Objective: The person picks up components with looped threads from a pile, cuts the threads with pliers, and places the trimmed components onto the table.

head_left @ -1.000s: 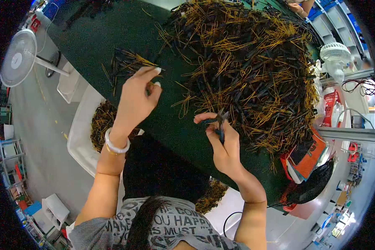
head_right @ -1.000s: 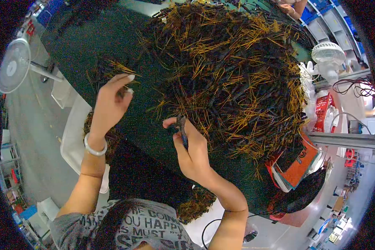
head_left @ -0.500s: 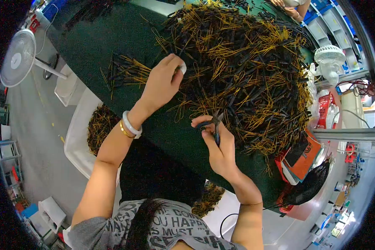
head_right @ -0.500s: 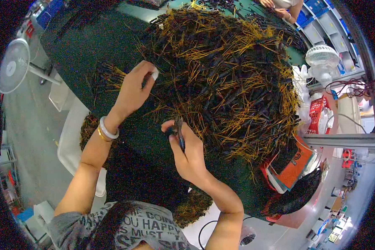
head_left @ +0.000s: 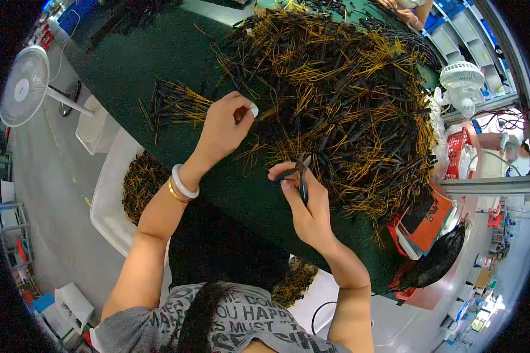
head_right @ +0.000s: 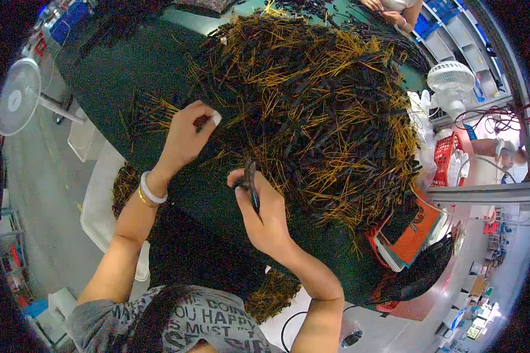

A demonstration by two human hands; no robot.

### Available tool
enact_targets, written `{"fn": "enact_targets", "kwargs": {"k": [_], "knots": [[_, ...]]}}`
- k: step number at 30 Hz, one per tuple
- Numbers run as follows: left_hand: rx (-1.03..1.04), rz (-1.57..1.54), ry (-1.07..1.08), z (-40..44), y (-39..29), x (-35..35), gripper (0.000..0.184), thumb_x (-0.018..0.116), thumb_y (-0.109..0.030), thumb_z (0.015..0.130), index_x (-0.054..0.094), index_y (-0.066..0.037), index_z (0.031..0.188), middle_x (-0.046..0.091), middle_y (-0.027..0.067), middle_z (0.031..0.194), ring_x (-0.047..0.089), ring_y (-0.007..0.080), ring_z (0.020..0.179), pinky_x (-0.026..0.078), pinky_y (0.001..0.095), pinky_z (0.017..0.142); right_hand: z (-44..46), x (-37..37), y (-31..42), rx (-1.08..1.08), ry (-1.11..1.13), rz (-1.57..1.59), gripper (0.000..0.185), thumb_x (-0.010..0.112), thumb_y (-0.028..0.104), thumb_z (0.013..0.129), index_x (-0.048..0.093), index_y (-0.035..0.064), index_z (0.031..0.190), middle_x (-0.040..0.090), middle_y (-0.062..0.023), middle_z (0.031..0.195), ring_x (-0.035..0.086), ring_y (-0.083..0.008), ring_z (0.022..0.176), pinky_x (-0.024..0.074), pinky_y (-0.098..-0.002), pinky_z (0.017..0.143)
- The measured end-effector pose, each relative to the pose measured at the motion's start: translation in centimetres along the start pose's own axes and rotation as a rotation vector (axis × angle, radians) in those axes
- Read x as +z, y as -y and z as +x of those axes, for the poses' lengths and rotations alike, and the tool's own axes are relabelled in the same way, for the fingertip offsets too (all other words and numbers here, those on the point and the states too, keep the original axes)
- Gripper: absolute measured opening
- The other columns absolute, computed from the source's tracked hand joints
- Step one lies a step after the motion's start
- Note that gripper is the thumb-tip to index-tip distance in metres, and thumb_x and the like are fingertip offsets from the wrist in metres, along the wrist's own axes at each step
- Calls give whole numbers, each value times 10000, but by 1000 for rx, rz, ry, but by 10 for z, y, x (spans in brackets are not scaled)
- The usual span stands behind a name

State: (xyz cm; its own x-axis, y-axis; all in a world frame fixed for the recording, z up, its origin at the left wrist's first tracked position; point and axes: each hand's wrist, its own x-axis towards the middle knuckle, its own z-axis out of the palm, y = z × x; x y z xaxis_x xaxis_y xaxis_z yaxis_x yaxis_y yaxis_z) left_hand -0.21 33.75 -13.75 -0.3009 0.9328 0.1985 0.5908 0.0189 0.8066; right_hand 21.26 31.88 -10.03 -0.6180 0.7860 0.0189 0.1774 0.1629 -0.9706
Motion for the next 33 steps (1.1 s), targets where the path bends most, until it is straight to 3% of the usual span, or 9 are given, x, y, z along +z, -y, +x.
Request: {"fn": "enact_targets", "kwargs": {"k": [5,7,10,13,18,19,24,28,33], "knots": [[206,180,-179,-8,22,17,145,594,-122,802,604,22,811,572,148,807,575,345,742,460,425,658,-1,1,-1,5,-11,18,158,478,60,911,546,21,1048,584,-42,872,459,-88,665,399,-243,623],[59,300,100,-9,23,15,158,592,-128,804,574,20,859,561,174,855,559,374,745,449,437,656,-1,1,0,11,0,-19,161,487,58,906,549,22,1050,593,-49,883,470,-95,670,403,-247,629],[76,167,72,-7,23,14,127,561,-84,820,535,6,905,546,186,910,549,387,747,447,436,640,-1,-1,4,72,24,-9,181,462,63,919,562,5,1059,623,-66,931,543,-118,825,419,-256,765],[177,114,-161,-7,8,8,110,522,-36,836,489,-5,937,527,185,932,535,393,734,442,416,616,-1,-1,-4,-33,-20,-31,161,496,63,902,552,19,1046,597,-50,895,496,-108,694,421,-258,650],[424,-148,-344,-14,-15,-4,123,522,59,859,496,-5,961,579,92,993,530,95,644,413,239,541,1,1,-11,-57,-120,-3,254,529,54,885,520,-5,1132,592,-88,936,530,-137,777,425,-262,683],[427,-149,-342,-17,-19,-3,123,522,59,859,496,-5,961,579,92,993,530,95,644,413,239,541,1,1,-12,-81,-171,4,298,541,48,879,502,-15,1168,588,-105,955,544,-148,816,425,-260,695],[257,-670,-239,-34,-54,-6,61,509,-28,922,527,15,961,646,113,864,542,63,523,407,181,461,5,-1,-2,-126,-305,-214,409,617,62,851,471,-16,1225,581,-135,1051,583,-238,905,467,-320,812],[-14,-913,-16,-48,-70,-6,114,583,-76,901,605,26,946,648,83,767,562,73,509,406,175,432,-1,-1,1,-42,-90,-169,332,693,98,801,578,11,1100,614,-116,901,613,-211,774,483,-306,729],[-83,-933,62,-49,-61,-10,139,609,-78,880,666,48,866,645,65,730,539,69,508,390,193,428,-5,-2,8,100,41,-29,227,663,116,828,634,36,1038,623,-60,776,559,-101,677,444,-252,648]]}}
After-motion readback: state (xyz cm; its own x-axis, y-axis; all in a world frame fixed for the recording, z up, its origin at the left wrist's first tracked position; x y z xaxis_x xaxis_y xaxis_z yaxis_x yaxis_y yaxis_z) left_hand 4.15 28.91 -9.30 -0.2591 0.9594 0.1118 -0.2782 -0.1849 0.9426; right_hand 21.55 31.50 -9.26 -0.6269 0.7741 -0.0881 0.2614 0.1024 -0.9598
